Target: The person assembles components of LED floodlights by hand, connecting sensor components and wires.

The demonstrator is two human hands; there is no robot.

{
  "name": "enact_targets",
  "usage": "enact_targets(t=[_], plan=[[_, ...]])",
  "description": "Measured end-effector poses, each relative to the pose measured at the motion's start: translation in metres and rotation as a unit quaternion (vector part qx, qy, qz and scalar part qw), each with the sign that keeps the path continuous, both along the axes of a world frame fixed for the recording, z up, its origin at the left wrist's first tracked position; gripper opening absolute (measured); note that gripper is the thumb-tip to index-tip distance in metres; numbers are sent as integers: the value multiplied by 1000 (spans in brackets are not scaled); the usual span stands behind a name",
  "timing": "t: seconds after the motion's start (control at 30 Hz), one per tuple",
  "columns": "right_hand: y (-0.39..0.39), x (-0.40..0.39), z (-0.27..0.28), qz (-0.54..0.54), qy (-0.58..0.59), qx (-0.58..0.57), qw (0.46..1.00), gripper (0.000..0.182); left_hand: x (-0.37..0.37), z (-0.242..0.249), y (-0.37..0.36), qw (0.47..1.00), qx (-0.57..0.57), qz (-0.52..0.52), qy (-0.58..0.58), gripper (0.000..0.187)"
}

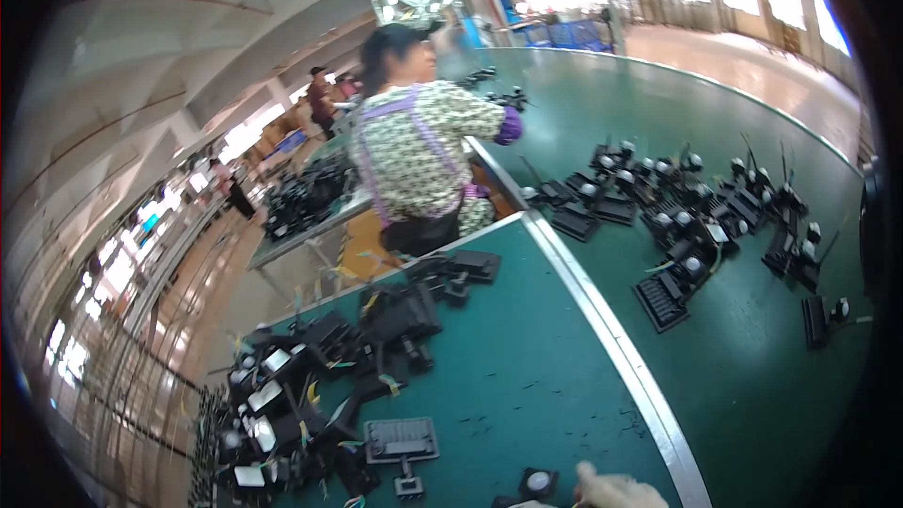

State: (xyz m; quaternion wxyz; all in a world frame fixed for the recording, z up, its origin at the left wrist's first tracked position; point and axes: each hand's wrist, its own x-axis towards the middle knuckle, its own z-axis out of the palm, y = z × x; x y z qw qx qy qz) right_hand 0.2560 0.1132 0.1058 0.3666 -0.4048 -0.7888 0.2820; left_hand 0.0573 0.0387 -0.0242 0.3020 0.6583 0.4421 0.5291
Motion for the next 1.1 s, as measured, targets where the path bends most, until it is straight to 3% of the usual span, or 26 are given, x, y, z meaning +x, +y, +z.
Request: enact_targets(t=[0.07,0.17,0.2,0.23,0.27,0.3,0.33,0.43,0.47,0.5,0.53,0.6,0.63,0.7,0.73,0.8,0.87,0.93,1.03,1.07,1.1], plan=[[-3,-11,-2,-10,0,-56,998,61,6,-14,2,998,45,46,-21,39],[-2,-28,-40,-10,88,23,996,54,19,3,21,984,95,89,-121,37],[-6,-26,-52,8,108,-21,994,54,24,3,25,975,114,101,-160,36],[-9,-26,-54,22,126,-64,990,54,12,-3,20,990,50,117,-65,31],[-11,-25,-57,32,144,-107,983,54,14,-7,26,977,116,146,-99,30],[-16,-26,-60,44,133,-129,982,55,18,8,21,972,90,106,-189,30],[-22,-30,-71,69,211,-225,948,55,16,24,15,959,63,59,-270,31],[-52,-33,-64,99,45,-174,979,46,15,56,-5,960,214,97,-152,32],[-55,-32,-81,80,52,-137,986,42,16,64,-14,957,243,97,-123,33],[-55,-31,-105,58,59,-101,991,37,11,63,-24,979,193,57,-29,28],[-59,-23,-128,33,64,-65,995,33,14,59,-30,981,186,47,-16,37],[-82,-31,-60,17,3,-148,989,38,26,50,-39,985,173,25,7,54],[-86,-31,-59,10,40,-150,988,40,23,63,-43,982,185,-4,17,48],[-85,-19,-74,-38,30,-193,980,44,27,73,-55,981,183,37,52,54],[-84,-26,-76,-21,344,-337,876,40,30,74,-60,979,180,59,69,57],[-72,-12,-82,-78,358,-311,877,35,30,63,-64,979,155,66,117,67],[-79,-12,-21,-33,435,-365,822,31,19,59,-76,973,83,57,209,69],[-37,31,-56,-95,493,-330,799,29,7,53,-86,966,31,64,249,67],[41,109,-128,-269,536,-240,764,27,-17,38,-90,949,-30,100,297,64],[53,111,-127,-337,526,-242,743,24,-24,39,-93,942,-31,144,302,64],[62,122,-135,-326,526,-245,747,25,-32,41,-95,932,-31,189,307,64]])
